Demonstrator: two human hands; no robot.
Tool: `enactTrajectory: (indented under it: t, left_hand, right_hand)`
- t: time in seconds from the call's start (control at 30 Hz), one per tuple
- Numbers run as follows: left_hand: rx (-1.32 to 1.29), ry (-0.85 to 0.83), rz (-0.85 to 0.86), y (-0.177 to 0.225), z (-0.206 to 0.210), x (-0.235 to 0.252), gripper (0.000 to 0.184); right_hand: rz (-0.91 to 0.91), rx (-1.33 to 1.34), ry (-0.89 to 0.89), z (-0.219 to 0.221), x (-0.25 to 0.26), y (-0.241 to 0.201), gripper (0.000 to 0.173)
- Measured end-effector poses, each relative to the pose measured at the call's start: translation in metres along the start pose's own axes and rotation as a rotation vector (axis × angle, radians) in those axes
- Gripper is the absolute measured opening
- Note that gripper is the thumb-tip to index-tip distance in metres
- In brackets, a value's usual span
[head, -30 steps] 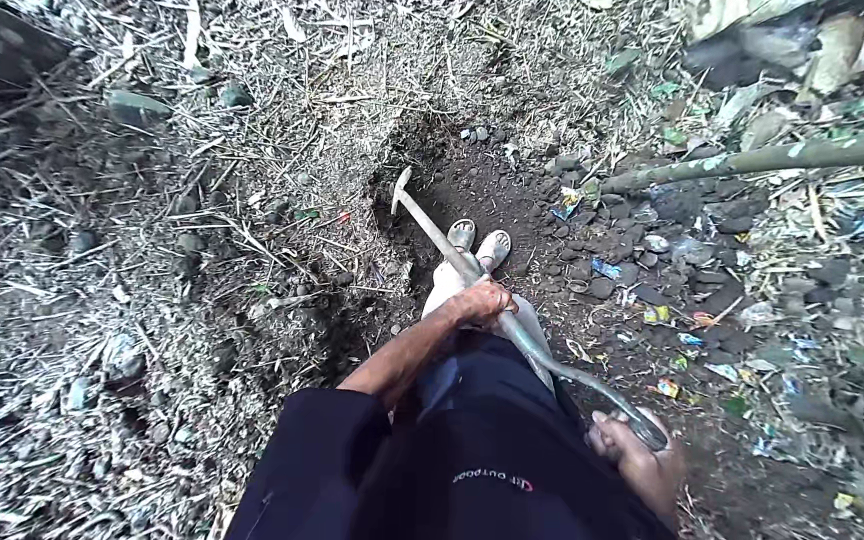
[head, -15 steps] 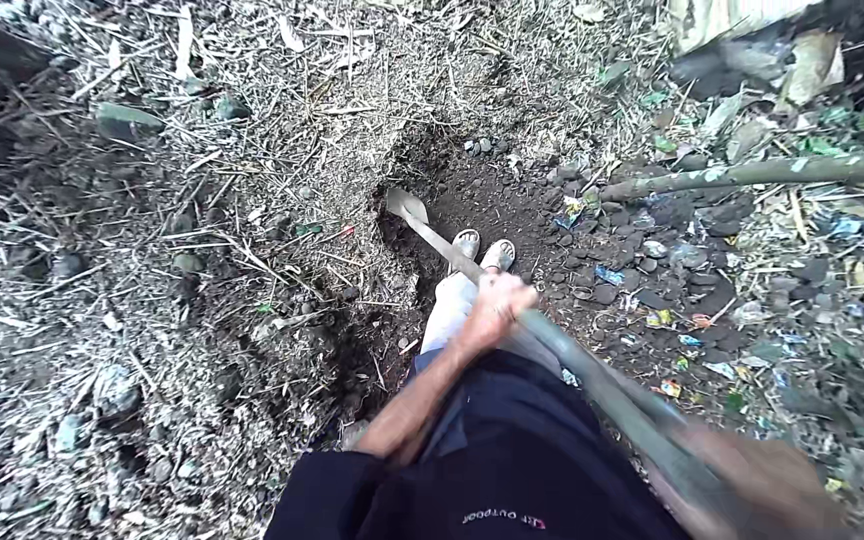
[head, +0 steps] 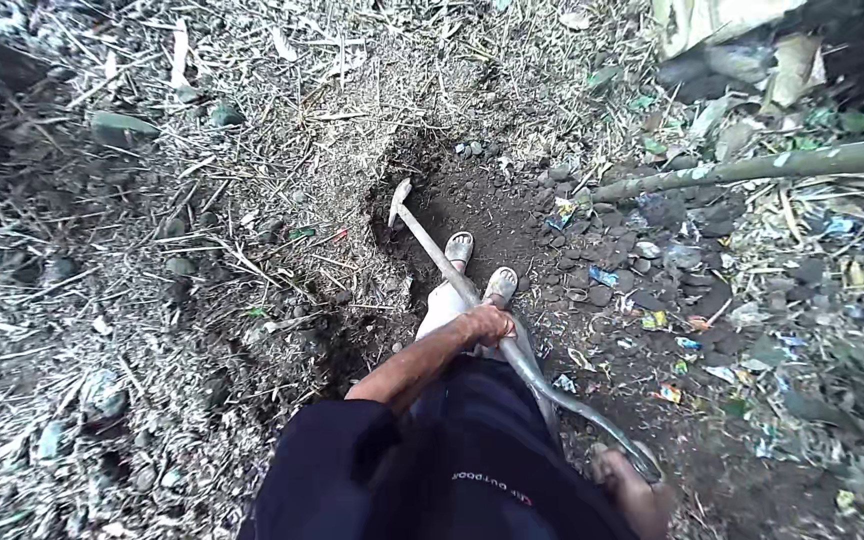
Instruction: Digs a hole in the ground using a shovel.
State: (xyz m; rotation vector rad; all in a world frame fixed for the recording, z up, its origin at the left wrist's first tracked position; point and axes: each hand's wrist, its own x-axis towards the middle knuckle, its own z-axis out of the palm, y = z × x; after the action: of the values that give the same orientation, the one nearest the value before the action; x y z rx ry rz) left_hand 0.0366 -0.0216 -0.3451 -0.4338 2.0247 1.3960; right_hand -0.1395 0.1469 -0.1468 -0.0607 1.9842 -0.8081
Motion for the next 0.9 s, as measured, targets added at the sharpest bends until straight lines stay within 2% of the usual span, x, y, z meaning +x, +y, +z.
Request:
enactTrajectory:
  t: [0.07,0.17,0.2,0.23,0.3,0.43,0.53,0.63,0.7,0.8,0.9]
  left_hand:
    - [0.042,-0.032,-0.032,0.006,-0.007,0.014,0.034]
    - [0.07,-0.014,-0.061,0.015,-0.007,0.024,0.038]
    - [0.063,0.028,-0.075,0.018,-0.004,0.024,0.038]
    - [0.049,0.097,-0.089,0.019,-0.002,0.021,0.039]
    - [-0.012,0.284,-0.091,0.026,0.006,0.006,0.035]
    - [-0.112,0.617,-0.037,0.058,0.015,-0.03,0.035]
    - [-0.132,0.821,-0.065,0.095,0.016,-0.051,0.032]
    - [-0.146,1.042,-0.107,0.106,0.024,-0.058,0.02]
    - [-0.168,1.153,-0.135,0.079,0.034,-0.053,0.012]
    - [-0.207,1.123,-0.161,0.023,0.056,-0.038,0.016]
    - [-0.201,1.024,-0.184,0.016,0.056,-0.034,0.018]
  right_hand:
    - [0.142,0.116,-0.023,-0.016,0.021,0.01,0.013]
    - [0.352,0.287,-0.102,-0.023,0.023,0.001,0.033]
    - [0.346,0.298,-0.13,-0.025,0.021,-0.003,0.034]
    - [0.276,0.277,-0.161,-0.025,0.02,-0.008,0.03]
    - [0.025,0.163,-0.218,-0.029,0.013,-0.018,0.017]
    - [-0.479,-0.224,-0.386,-0.052,-0.009,-0.056,0.029]
    - [-0.74,-0.509,-0.45,-0.078,-0.021,-0.084,0.033]
    - [-0.863,-0.707,-0.523,-0.081,-0.029,-0.11,0.035]
    - [-0.954,-0.792,-0.543,-0.055,-0.021,-0.105,0.033]
    - [-1.06,-0.768,-0.475,-0.007,0.001,-0.062,0.028]
    - [-0.979,-0.783,-0.482,-0.007,0.005,-0.054,0.025]
